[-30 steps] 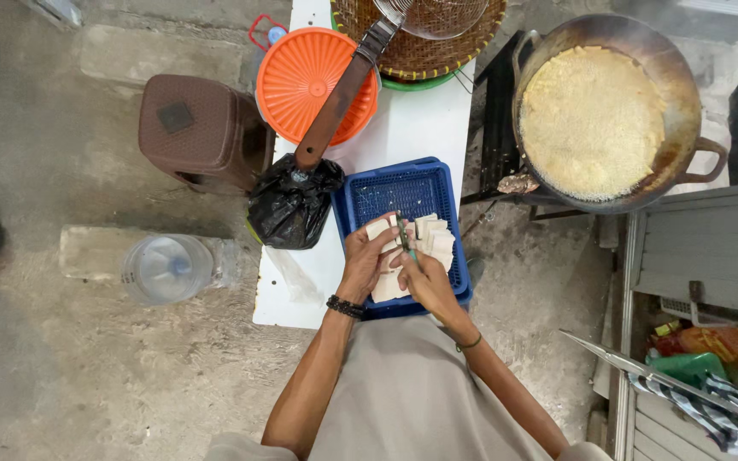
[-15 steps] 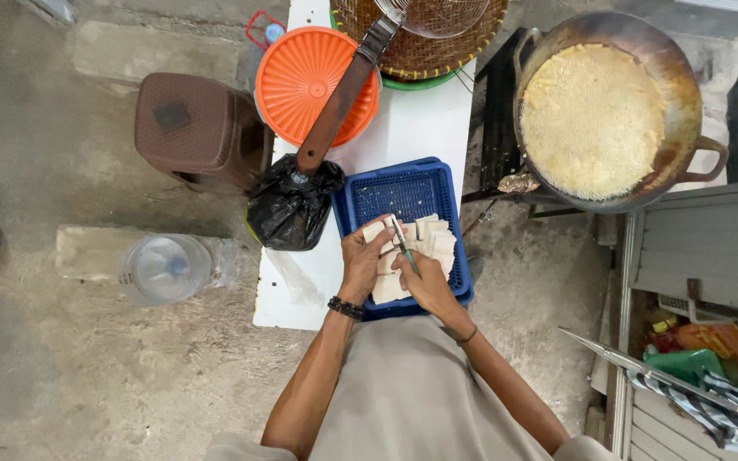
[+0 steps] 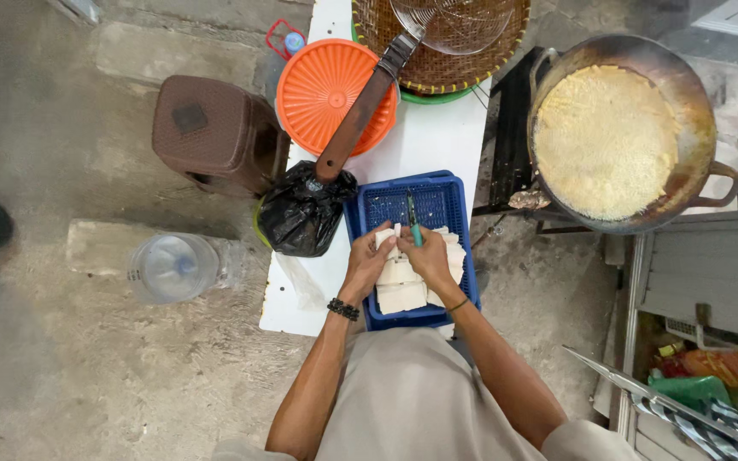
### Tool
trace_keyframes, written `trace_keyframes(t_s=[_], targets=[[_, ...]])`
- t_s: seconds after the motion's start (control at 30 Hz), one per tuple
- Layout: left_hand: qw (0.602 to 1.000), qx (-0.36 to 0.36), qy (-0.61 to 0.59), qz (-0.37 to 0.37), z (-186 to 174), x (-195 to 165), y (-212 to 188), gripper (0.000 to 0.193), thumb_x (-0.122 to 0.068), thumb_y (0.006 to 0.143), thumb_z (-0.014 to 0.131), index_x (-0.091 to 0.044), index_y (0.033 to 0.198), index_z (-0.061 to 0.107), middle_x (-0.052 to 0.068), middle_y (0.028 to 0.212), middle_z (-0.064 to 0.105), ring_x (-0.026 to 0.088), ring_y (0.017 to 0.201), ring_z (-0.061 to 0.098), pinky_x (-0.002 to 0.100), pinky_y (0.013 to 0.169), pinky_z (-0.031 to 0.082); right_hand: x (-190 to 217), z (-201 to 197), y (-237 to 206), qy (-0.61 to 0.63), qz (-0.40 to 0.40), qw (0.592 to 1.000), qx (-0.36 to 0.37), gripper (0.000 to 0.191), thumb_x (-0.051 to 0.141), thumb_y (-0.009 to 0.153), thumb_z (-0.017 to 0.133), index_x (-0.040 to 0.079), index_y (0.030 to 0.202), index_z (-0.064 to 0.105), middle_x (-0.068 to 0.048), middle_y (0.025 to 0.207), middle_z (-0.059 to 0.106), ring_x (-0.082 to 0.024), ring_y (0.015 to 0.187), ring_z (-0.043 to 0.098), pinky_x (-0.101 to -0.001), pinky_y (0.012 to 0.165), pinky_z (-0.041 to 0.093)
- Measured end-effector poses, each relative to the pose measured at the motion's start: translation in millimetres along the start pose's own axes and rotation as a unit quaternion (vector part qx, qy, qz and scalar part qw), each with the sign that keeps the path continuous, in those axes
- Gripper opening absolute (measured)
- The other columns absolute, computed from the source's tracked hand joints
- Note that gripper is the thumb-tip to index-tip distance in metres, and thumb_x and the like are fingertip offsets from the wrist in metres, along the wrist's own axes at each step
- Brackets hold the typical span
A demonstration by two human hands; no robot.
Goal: The person places pieces of tofu by hand into a wok of hot oil to fry. They then pick up a small knife and cut the tofu pieces on a blue tray into thinner strips, adding the cut pieces to the wok as they go.
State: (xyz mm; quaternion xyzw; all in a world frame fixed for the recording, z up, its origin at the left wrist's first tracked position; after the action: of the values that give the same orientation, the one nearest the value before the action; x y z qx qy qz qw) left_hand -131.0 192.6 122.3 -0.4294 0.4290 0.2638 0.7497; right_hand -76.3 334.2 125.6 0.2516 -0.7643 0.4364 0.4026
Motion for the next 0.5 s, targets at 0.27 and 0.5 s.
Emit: trace_keyframes(t_s=[0.27,0.5], targets=[[0.980,-0.177,0.008,0.089,-29,2,-6,0.029,-0.011,0.102,0.068,0.010,0.122,0.065,0.015,0.109,0.076,0.013,0.094,0.070,0.024,0.083,0.055,15,34,38,-0.204,-0.134,0.969,-0.040,0.051,0.027,0.078,0.087,-0.002,0.117,0.069,-0.018,0.090,0.076,-0.036,0.076,0.072,-0.0424,0.067,0.054],[0.957,-0.095,-0.272,-0.018,-25,-9,-4,0.036,-0.001,0.097,0.061,0.010,0.132,0.057,0.021,0.117,0.072,0.025,0.103,0.073,0.036,0.094,0.060,38,7,-25,-0.135,-0.218,0.965,-0.057,0.033,0.024,0.094,0.068,-0.002,0.114,0.069,-0.021,0.088,0.074,-0.035,0.082,0.075,-0.0429,0.071,0.057]])
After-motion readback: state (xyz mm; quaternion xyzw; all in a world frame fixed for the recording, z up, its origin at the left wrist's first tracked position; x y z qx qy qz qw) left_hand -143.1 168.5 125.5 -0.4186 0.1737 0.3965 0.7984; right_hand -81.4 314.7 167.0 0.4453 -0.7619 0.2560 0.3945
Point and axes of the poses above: each hand's wrist, its own y-axis towards the middle knuckle, its own z-axis out of the palm, x = y × z, the point moved 3 cm from there along y, towards the middle knuckle
